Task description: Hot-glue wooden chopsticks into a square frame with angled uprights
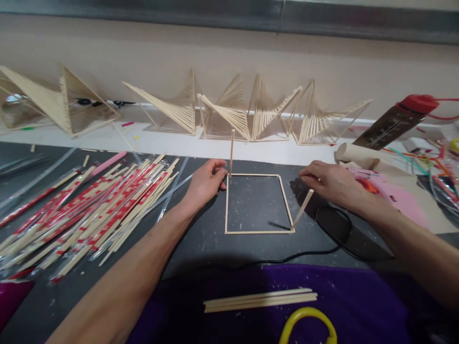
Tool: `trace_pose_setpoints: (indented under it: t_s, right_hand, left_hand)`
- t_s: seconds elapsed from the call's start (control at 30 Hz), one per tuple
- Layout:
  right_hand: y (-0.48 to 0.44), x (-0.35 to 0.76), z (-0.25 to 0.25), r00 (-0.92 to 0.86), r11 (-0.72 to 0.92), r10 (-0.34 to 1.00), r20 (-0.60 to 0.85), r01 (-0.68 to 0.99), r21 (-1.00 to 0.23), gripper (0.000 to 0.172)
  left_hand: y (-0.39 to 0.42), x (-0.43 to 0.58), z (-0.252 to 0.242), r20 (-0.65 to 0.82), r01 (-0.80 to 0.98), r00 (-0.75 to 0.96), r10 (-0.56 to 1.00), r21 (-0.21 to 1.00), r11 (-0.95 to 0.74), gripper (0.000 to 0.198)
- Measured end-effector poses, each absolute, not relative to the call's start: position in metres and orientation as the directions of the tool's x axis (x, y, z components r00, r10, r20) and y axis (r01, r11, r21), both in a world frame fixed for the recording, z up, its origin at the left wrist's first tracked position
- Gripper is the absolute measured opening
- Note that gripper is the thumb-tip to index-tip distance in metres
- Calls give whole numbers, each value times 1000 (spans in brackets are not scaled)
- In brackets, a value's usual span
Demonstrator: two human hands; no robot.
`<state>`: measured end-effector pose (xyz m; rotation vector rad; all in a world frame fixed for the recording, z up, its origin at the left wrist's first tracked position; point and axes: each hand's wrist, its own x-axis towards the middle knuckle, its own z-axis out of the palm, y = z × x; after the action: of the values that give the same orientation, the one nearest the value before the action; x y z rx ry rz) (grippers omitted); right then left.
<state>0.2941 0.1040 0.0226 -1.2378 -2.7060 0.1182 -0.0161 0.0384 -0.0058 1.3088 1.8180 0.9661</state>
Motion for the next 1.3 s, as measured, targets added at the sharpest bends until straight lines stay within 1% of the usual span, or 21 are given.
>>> trace_pose_setpoints:
  t_s: [0.17, 0.3, 0.4, 0.6, 0.73, 1.07, 1.17, 1.3]
  right_hand:
    - [107, 279, 9, -654, 645, 756, 19, 740, -192, 22]
    - [111, 267, -2, -614, 603, 789, -14, 779, -171, 20]
    - [116, 262, -7, -577, 567, 817, -6, 804, -179, 23]
    - [121, 257, -13, -652, 646, 757, 36, 739, -193, 26]
    - [119, 250, -14, -656, 655, 751, 79, 725, -214, 25]
    - [124, 246, -14, -659, 661, 749, 73, 733, -159, 20]
    - [124, 246, -14, -659, 661, 749, 70, 735, -153, 21]
    - [125, 246, -15, -650, 651, 757, 67, 742, -158, 21]
  left_hand:
    - [36, -13, -1, -148, 435, -232, 961, 868, 239, 30]
    - [38, -15, -5, -148, 401, -230, 962, 886, 232, 29]
    - [39, -16, -8, -134, 392, -239, 962, 893, 222, 28]
    - [38, -12, -9, -133, 375, -251, 959, 899, 224, 28]
    - [38, -11, -10, -126, 368, -246, 961, 905, 213, 30]
    - [39, -14, -18, -138, 294, -268, 953, 930, 218, 30]
    - [40, -16, -19, -106, 306, -287, 952, 932, 196, 29]
    - [40, -22, -18, 1, 327, -343, 939, 938, 119, 26]
